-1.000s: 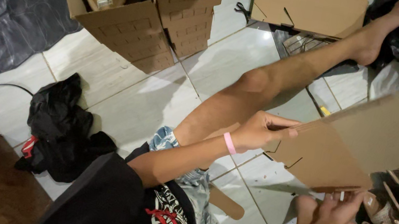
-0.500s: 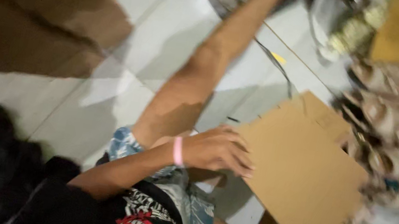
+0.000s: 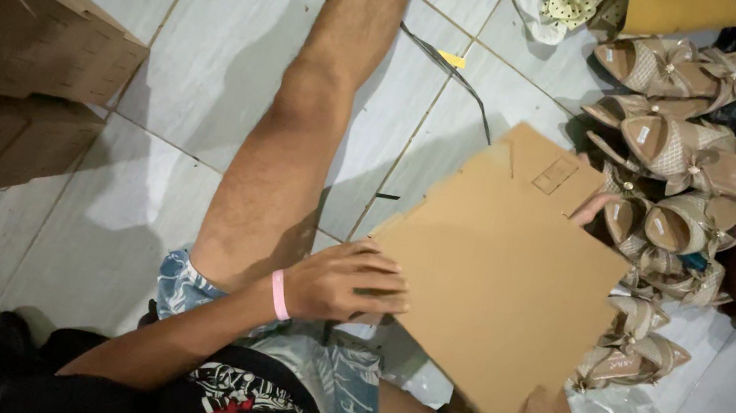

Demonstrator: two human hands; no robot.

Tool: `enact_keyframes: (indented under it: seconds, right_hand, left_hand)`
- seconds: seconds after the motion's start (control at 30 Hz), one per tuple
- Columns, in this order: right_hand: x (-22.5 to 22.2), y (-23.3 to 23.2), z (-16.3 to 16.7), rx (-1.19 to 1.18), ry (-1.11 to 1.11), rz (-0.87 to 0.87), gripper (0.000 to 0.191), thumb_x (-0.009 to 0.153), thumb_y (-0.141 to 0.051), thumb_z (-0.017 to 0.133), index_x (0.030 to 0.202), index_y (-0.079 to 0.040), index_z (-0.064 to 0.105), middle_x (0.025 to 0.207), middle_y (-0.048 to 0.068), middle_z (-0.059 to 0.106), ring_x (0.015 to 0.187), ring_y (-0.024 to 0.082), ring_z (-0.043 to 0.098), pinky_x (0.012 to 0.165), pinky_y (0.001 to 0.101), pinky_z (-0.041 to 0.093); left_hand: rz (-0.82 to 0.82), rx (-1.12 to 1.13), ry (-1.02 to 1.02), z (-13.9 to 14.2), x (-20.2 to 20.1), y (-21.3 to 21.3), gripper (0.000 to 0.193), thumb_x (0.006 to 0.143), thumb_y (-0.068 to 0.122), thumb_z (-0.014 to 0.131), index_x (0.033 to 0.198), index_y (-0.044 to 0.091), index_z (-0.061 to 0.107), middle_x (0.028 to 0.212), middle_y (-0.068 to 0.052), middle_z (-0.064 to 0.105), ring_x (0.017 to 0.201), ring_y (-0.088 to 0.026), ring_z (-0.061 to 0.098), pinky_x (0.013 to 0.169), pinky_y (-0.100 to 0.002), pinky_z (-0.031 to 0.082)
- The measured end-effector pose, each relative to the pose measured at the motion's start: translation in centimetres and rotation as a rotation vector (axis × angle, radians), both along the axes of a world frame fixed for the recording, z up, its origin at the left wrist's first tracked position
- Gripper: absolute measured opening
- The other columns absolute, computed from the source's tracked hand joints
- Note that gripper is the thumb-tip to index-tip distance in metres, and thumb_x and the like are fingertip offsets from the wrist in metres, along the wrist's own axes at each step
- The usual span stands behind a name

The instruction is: The person assembles flat cardboard shoe boxes and places pairs of beige woven sandals into them. The person folds the box flaps, inserts the shoes, and closes the boxes, stacking the finished packages on the floor.

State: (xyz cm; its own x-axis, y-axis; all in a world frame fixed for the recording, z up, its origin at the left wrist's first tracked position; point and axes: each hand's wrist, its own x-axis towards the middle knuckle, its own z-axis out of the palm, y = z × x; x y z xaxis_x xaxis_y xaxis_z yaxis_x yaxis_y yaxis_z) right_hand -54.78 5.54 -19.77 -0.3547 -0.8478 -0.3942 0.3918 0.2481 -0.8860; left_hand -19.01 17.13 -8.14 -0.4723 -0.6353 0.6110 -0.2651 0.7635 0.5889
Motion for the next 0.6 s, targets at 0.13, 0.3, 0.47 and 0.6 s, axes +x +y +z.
enact_keyframes:
  seconds: [0.13,0.3,0.47,0.6]
  right_hand:
    - [1.3,-8.4,0.9,-0.210,-0.011,0.047,0.062,0.107,-0.041,0.058,0.153,-0.002,0.043,0.148,0.009,0.051,0.136,0.026,0.048,0.115,0.0389,0.038]
    - [2.8,-10.3,2.7,-0.149,0.686,0.300,0.057,0.106,-0.028,0.063,0.153,-0.004,0.042,0.151,0.009,0.046,0.139,0.025,0.046,0.118,0.0370,0.035]
    - [5.1,-6.6,5.6,-0.100,0.816,0.312,0.045,0.102,-0.023,0.065,0.140,-0.004,0.055,0.142,0.013,0.047,0.130,0.029,0.050,0.109,0.0373,0.043]
    - [6.5,-3.9,7.6,-0.130,1.129,0.337,0.031,0.106,-0.018,0.064,0.133,-0.003,0.062,0.142,0.017,0.052,0.130,0.031,0.050,0.108,0.0397,0.042]
  left_hand:
    - [0.491,0.472,0.257,-1.9,-0.6,-1.9,0.029,0.096,0.000,0.058,0.122,0.008,0.069,0.120,-0.014,0.072,0.112,-0.029,0.072,0.096,-0.040,0.059]
    - [0.686,0.390,0.066,-6.3,1.3,-9.9,0.056,0.095,-0.003,0.056,0.148,-0.014,0.041,0.150,-0.042,0.045,0.143,-0.050,0.044,0.124,-0.048,0.038]
    - [0.687,0.298,-0.761,-7.8,0.2,-13.3,0.055,0.092,0.014,0.059,0.141,-0.008,0.047,0.155,-0.042,0.034,0.149,-0.051,0.027,0.121,-0.048,0.030]
    - [0.182,0.277,-0.741,-7.1,-0.9,-15.1,0.038,0.095,0.013,0.052,0.130,0.021,0.065,0.149,-0.018,0.045,0.149,-0.039,0.032,0.120,-0.061,0.024]
